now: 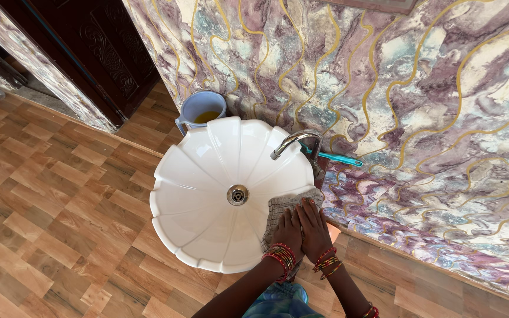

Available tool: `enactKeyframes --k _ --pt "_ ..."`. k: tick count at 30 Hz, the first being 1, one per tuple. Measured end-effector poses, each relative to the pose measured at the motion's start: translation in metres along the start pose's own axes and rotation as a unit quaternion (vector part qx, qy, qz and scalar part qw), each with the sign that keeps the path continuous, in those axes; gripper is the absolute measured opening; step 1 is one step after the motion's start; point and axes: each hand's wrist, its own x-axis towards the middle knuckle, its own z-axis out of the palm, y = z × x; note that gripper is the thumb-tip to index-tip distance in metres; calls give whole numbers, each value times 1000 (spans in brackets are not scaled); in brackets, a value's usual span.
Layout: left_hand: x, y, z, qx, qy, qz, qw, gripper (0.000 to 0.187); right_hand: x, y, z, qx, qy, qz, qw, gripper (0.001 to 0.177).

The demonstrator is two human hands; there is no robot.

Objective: The person wipes a white ceramic sink and a wooden cabinet using a cloth. They scrub the sink basin and faucet area, then move to wipe the front and sides of the wooden cabinet below the sink.

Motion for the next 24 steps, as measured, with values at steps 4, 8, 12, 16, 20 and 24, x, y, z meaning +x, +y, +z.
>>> enactKeyframes --k 4,8,12,16,20,24 --pt "11 8 -13 -11 -4 9 1000 116 12 13 2 -13 -9 13 1000 69" --pt "22 11 -21 -6 -57 -15 998 119 23 19 0 -5 -23 20 1000 69" --pt "32 11 -20 -6 -34 22 999 119 33 25 -3 5 -45 28 999 70" --pt "41 15 -23 -21 -14 41 999 123 43 34 -7 13 -44 16 999 68" --pt "45 18 -27 -57 -39 12 998 124 51 41 -9 29 -56 10 998 66" --pt "56 18 -22 -67 -16 22 997 123 61 51 -9 108 -31 -12 994 65"
